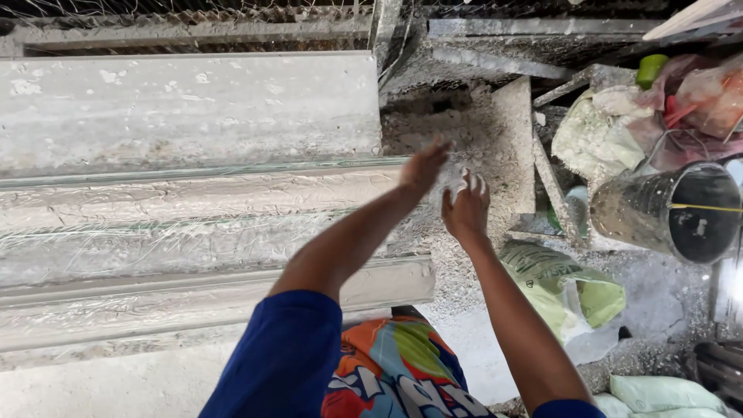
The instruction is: Cast decorative gypsum moldings by layering fiber strands and plaster mixture into long molds on a workbench.
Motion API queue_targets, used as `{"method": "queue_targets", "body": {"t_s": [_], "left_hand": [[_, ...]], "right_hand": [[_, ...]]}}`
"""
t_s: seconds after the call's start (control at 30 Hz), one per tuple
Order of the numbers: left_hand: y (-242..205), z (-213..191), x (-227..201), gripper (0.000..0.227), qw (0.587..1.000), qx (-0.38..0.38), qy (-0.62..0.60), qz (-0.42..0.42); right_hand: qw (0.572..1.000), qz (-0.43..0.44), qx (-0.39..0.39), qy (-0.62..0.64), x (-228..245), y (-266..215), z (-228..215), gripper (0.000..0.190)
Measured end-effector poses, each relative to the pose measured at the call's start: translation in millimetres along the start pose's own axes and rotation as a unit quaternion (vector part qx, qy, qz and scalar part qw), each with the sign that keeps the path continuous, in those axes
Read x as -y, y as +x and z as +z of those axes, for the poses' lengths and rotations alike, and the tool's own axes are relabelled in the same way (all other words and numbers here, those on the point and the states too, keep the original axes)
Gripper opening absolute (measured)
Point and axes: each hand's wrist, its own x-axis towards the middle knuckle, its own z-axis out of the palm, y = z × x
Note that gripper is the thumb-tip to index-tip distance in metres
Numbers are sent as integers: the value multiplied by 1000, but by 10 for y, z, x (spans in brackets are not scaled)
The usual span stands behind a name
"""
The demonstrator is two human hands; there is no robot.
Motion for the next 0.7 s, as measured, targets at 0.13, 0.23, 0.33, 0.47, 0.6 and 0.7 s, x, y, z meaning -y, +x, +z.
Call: {"method": "queue_targets", "body": {"t_s": [0.13,0.23,0.33,0.47,0.6,0.7], "left_hand": [[250,-304,-635,38,814,-171,-547,-97],[-151,-86,-889,29,685,-267,-637,-233],[-862,329,-1003,32,626,-200,-689,-306],[-1769,949,-1320,29,539,-66,-717,-437],[-2592,1137,-1071,29,500,2,-675,-542],[-2967,1276,-1074,27,458,44,-664,-589]], "right_hand": [[987,-11,-108,120,-156,112,-53,50],[965,-102,-189,148,-140,231,68,38],[940,-213,-236,126,152,263,292,25],[911,-336,-231,65,1158,-121,-168,34],[896,-409,-153,79,1753,-227,226,36],[894,-431,-103,59,2258,-394,220,42]]}}
